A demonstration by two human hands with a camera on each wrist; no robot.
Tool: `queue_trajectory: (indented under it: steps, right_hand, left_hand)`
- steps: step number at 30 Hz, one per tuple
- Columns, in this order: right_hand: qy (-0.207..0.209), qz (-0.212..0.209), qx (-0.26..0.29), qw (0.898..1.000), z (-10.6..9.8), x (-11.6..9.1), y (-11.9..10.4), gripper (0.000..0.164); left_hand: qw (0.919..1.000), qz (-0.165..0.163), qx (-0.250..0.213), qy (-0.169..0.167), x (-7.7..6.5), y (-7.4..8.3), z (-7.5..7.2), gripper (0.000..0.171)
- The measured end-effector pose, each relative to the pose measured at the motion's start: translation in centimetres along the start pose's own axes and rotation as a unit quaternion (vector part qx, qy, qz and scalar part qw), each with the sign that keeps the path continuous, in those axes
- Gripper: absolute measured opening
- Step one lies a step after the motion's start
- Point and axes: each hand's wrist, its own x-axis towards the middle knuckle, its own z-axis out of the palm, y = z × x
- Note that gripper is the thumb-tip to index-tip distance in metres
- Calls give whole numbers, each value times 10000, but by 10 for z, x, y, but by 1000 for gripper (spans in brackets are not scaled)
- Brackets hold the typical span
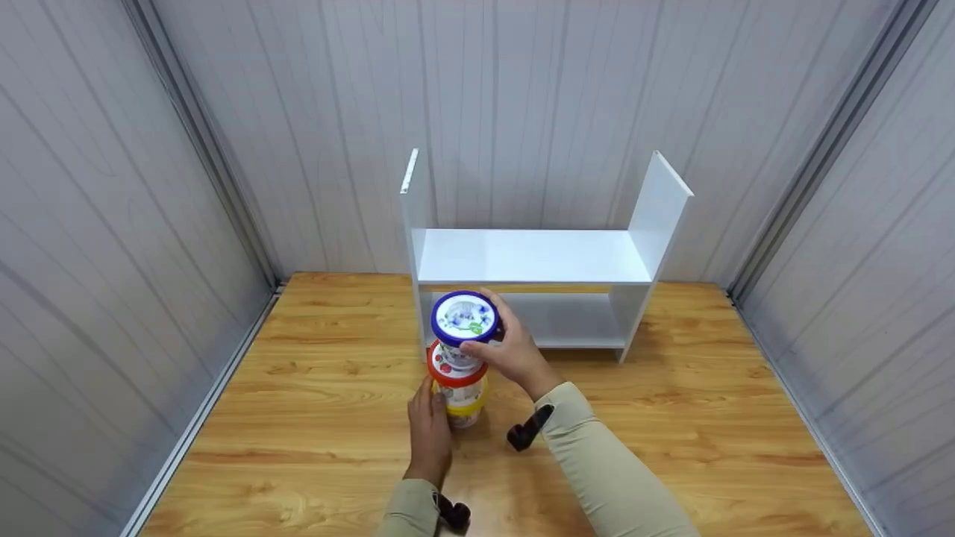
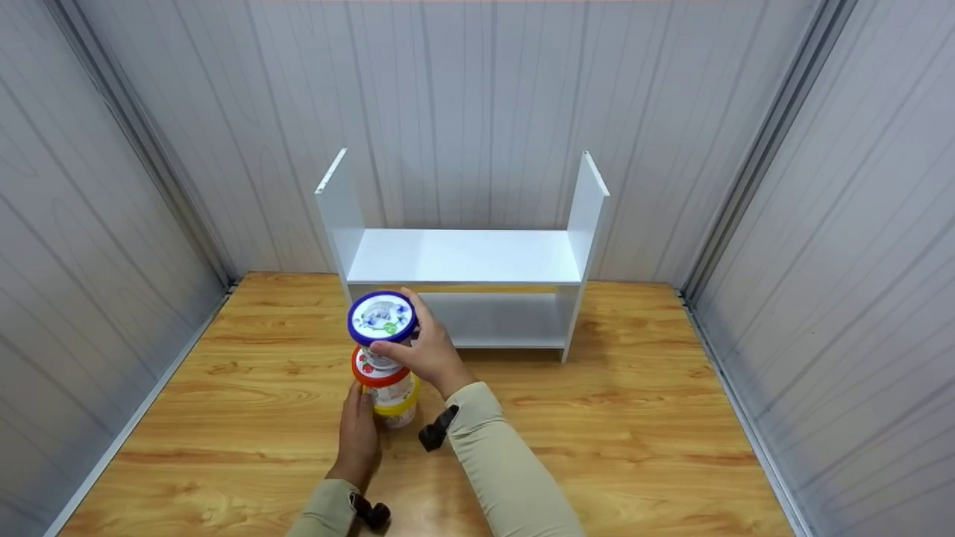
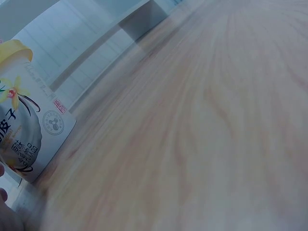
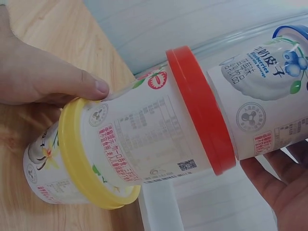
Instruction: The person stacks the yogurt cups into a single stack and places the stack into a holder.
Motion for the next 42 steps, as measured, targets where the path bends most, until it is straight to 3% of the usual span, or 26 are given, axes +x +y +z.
queue_trajectory:
  steps: [10,27,42]
  right_hand:
    - [-75,7,-145,9999,3,0,1,98]
    - [-101,412,-330,9986,7,1,-3,105]
    - [-306,42,-186,9993,-6,-4,-1,116]
  left_hand:
    - [9999,-66,-67,-69,-1,1,-1,57]
    - [10000,0,-48,-58,-2,0,-1,55]
    - [9998,-156,-62,-116,-1,0,-3,57]
